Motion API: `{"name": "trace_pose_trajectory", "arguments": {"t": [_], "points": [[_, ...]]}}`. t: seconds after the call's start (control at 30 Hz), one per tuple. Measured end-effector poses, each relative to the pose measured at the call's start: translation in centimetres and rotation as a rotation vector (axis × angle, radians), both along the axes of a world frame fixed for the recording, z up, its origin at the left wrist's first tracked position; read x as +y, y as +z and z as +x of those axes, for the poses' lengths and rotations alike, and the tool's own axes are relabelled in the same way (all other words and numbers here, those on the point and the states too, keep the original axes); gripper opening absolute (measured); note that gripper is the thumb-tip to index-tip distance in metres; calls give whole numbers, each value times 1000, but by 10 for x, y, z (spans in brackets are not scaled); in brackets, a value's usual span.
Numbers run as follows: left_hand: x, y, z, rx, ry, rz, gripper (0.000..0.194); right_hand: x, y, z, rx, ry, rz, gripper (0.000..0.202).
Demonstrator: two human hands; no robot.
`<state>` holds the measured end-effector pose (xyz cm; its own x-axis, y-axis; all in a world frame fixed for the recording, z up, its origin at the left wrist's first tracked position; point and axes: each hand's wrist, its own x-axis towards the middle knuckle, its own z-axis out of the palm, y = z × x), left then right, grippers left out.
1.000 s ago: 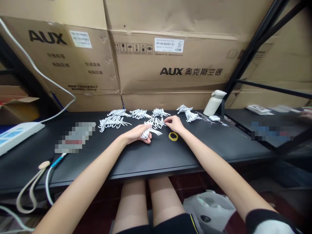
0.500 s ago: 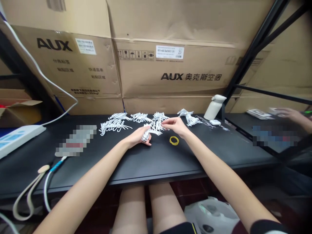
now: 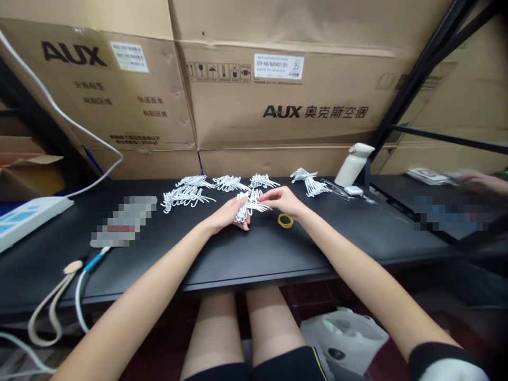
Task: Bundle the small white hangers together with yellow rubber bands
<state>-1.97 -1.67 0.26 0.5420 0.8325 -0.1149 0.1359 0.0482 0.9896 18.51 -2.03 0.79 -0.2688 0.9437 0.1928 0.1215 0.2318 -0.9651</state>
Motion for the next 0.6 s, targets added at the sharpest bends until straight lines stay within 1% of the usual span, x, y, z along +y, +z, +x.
{"name": "trace_pose_trajectory", "arguments": {"t": [0.1, 0.3, 0.47, 0.6], "points": [[-2, 1, 0, 33, 1, 39, 38, -2, 0, -4, 19, 40, -25, 24], [-2, -1, -1, 15, 13, 98, 37, -5, 1, -6, 71, 11, -90, 26], [-2, -4, -1, 15, 2, 110, 38, -5, -2, -8, 38, 13, -47, 26], [-3, -3, 0, 25, 0, 114, 37, -4, -5, -10, 36, 14, -1, 26]]}}
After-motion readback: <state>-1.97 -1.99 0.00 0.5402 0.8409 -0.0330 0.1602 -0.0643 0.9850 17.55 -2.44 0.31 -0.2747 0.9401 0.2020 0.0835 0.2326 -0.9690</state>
